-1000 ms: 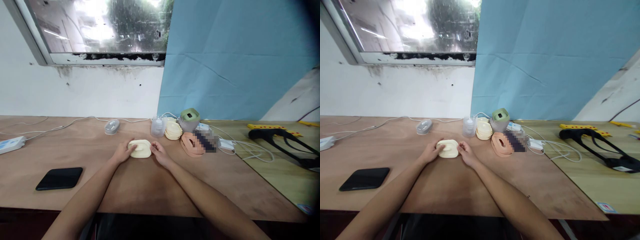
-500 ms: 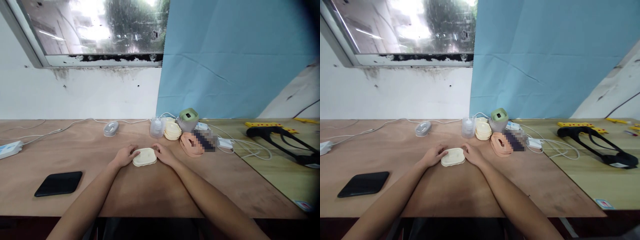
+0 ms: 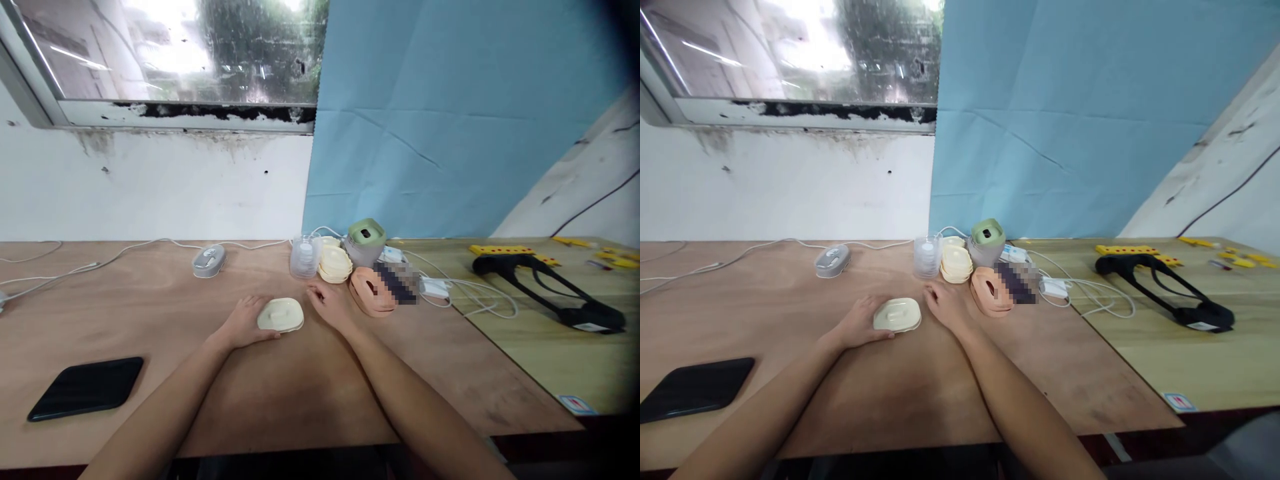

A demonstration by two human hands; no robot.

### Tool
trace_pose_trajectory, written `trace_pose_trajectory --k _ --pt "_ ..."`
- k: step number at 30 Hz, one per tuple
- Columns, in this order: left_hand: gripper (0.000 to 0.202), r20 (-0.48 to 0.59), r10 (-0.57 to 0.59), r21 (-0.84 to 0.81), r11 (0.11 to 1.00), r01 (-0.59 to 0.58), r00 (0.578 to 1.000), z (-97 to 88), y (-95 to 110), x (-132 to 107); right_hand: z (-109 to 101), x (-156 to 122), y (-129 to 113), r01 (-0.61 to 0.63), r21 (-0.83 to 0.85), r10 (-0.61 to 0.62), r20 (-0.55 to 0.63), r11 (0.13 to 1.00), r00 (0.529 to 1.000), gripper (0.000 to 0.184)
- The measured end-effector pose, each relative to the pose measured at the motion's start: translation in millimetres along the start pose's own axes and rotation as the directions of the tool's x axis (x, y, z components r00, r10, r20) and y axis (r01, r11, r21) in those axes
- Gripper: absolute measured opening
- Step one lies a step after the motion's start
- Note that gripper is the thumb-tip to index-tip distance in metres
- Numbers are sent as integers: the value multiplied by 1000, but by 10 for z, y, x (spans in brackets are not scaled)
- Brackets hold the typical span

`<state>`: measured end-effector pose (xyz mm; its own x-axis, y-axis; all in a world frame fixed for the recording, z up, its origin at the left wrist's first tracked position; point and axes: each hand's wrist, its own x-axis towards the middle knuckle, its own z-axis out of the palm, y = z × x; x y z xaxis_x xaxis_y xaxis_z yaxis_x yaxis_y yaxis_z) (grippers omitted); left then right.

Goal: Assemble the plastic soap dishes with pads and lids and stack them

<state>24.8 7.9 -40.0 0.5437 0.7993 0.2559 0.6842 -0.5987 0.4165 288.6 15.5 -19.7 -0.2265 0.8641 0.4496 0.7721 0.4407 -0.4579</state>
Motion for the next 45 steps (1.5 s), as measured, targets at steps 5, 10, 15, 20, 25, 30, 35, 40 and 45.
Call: trace_pose_trajectory --k 5,10,15,20,25,30,35,40,45 --pt "87 -4 -28 -29 999 27 1000 -19 -8 8 -333 62 320 -149 -252 93 -224 956 970 26" --pt "87 -31 -19 -28 999 18 999 -36 36 10 -550 63 611 -274 -425 141 -318 862 937 27" --pt "87 46 10 -17 1000 -9 999 -40 33 -1 -594 39 639 -408 -521 292 -293 749 910 30" --pt "84 43 46 -11 999 -46 998 -38 5 -32 -585 42 567 -459 -556 432 -189 693 882 30" --pt "75 -10 38 -5 999 -38 999 -36 -13 -28 -642 64 470 -466 -501 368 -288 729 884 35" --pt "67 -83 61 -6 998 -61 995 -46 -45 -19 -559 41 357 -316 -248 123 -576 916 808 48" --pt "88 -141 123 -42 991 -130 982 -57 -26 -25 -45 -145 -10 187 -100 -210 -578 977 788 36" --pt "127 -232 144 -161 970 -184 962 1 98 16 387 -374 -487 444 159 -319 -494 882 809 48" --pt "120 -341 56 -183 975 -125 939 41 210 21 552 -498 -574 321 440 -144 -389 838 910 59"
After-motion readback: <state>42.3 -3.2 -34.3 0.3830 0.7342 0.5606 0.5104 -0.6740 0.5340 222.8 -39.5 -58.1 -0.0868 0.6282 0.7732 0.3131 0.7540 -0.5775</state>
